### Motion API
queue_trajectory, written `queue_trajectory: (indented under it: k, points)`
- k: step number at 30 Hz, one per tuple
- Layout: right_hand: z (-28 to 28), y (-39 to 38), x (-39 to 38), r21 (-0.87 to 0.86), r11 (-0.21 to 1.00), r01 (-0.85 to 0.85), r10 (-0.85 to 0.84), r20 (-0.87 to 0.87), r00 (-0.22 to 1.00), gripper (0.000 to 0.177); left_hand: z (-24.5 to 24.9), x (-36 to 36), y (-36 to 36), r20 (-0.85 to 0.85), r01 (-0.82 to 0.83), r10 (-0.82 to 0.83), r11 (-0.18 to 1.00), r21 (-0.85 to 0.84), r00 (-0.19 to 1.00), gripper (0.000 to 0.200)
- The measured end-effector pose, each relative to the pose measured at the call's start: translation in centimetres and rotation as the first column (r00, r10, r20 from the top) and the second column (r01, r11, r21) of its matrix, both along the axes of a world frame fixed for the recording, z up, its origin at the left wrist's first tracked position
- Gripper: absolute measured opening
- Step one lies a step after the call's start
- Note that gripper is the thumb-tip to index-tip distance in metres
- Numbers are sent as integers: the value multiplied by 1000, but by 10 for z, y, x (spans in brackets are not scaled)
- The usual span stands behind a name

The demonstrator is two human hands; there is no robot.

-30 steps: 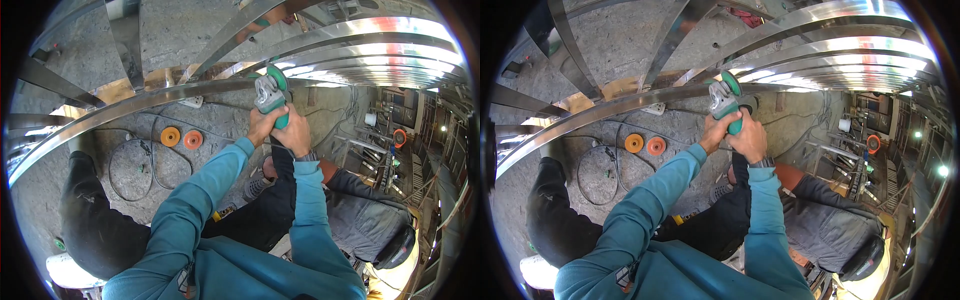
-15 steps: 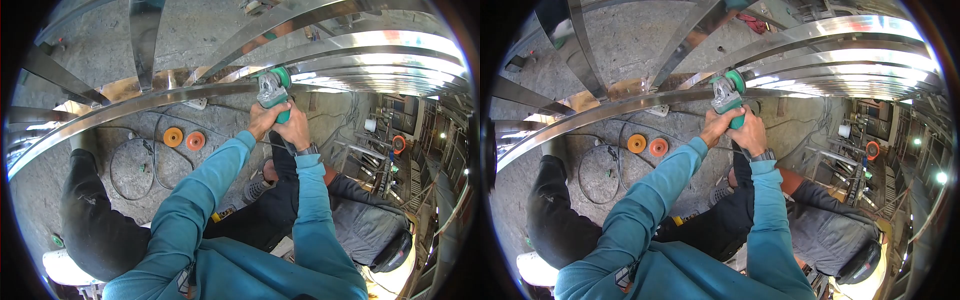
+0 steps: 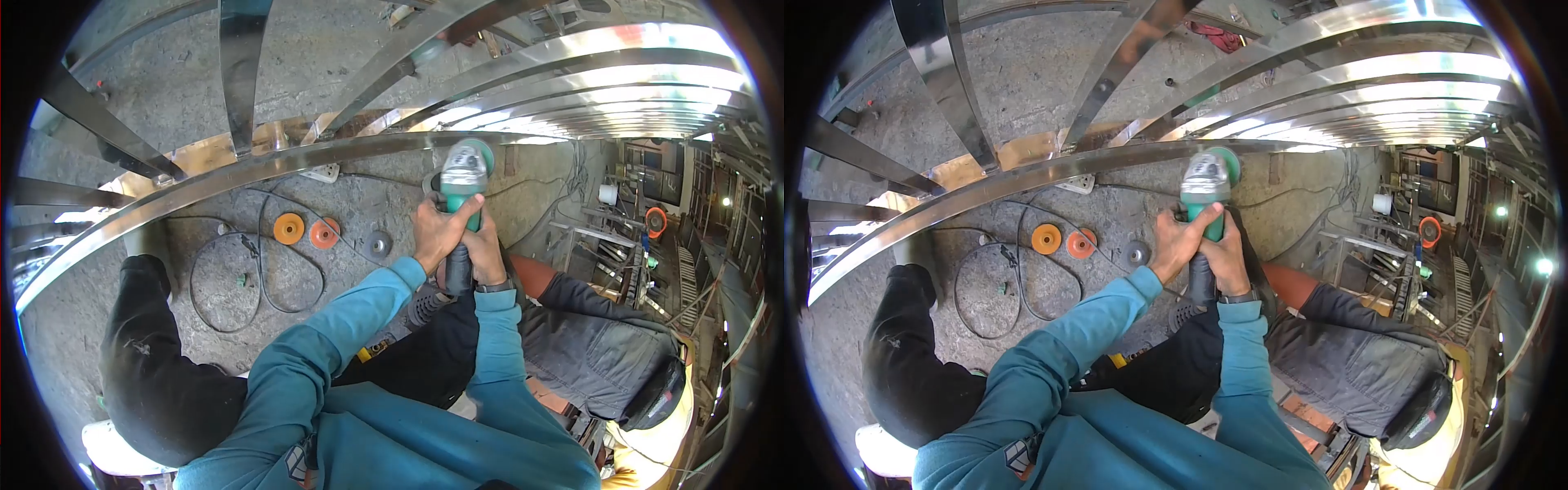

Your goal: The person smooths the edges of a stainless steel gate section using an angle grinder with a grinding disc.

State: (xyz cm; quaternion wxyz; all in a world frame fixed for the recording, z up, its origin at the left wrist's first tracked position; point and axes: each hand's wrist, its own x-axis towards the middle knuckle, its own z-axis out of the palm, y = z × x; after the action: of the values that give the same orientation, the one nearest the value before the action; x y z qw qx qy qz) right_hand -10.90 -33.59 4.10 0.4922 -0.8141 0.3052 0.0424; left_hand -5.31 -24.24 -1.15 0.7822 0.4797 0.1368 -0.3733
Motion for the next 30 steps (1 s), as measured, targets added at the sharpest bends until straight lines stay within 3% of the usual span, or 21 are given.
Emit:
queue_trajectory:
  k: [2, 3, 4, 6, 8, 10, 11, 12, 15, 16, 19, 20, 22, 23, 24, 26, 27, 30]
  points:
    - [10, 11, -2, 310, 892, 330, -357, 36, 933, 52, 9, -6, 6, 200, -38, 37, 999, 6, 979, 70]
    - [-2, -2, -13, 338, 869, 362, -407, 69, 911, 49, 5, -9, 2, 391, -96, 90, 995, -5, 916, 67]
    - [-4, -10, -16, 356, 860, 365, -419, 85, 904, 49, 10, -8, 6, 412, -84, 75, 996, 4, 908, 67]
    - [-8, -21, -19, 580, 734, 352, -512, 133, 849, 47, 19, -7, 19, 743, -142, 56, 989, 52, 666, 67]
    - [16, -2, -1, 609, 734, 303, -522, 220, 824, 44, 24, -8, 33, 788, -90, -2, 993, 73, 616, 70]
    - [19, -7, 5, 714, 661, 232, -579, 288, 763, 54, 31, -6, 47, 894, -90, -54, 990, 104, 445, 77]
    - [21, -10, 6, 765, 625, 154, -570, 313, 760, 58, 36, -3, 55, 881, 44, -206, 977, 207, 426, 91]
    - [26, -10, 7, 777, 613, 146, -587, 323, 743, 58, 41, 0, 60, 888, 55, -224, 974, 221, 401, 91]
    - [37, -7, 9, 765, 634, 110, -549, 346, 761, 53, 50, 12, 72, 870, 130, -476, 878, 461, 126, 110]
    - [38, -6, 7, 777, 621, 103, -565, 353, 746, 53, 55, 16, 75, 865, 133, -491, 869, 477, 102, 110]
    - [36, -2, 7, 854, 519, 28, -580, 328, 746, 45, 71, 23, 83, 828, 107, -533, 826, 554, -172, 117]
    - [35, -1, 8, 860, 509, 21, -591, 332, 735, 45, 76, 25, 85, 820, 108, -540, 819, 564, -190, 117]
    - [36, 4, 11, 932, 362, -22, -610, 255, 750, 40, 84, 29, 88, 771, 9, -516, 829, 559, -373, 115]
    - [39, 6, 10, 931, 365, -20, -604, 253, 756, 38, 84, 35, 91, 733, -22, -506, 829, 559, -455, 108]
    - [36, 7, 11, 935, 353, -31, -613, 256, 748, 38, 90, 39, 94, 719, -25, -513, 822, 570, -469, 108]
    - [28, 9, 13, 911, 406, 74, -673, 243, 699, 50, 102, 46, 104, 524, -115, -625, 698, 706, -578, 108]
    - [31, 11, 14, 939, 332, 84, -677, 175, 715, 51, 107, 53, 111, 491, -152, -579, 733, 663, -651, 103]
    - [30, 22, 17, 952, 306, -21, -596, 209, 775, 51, 112, 63, 130, 393, -195, -561, 720, 666, -729, 98]
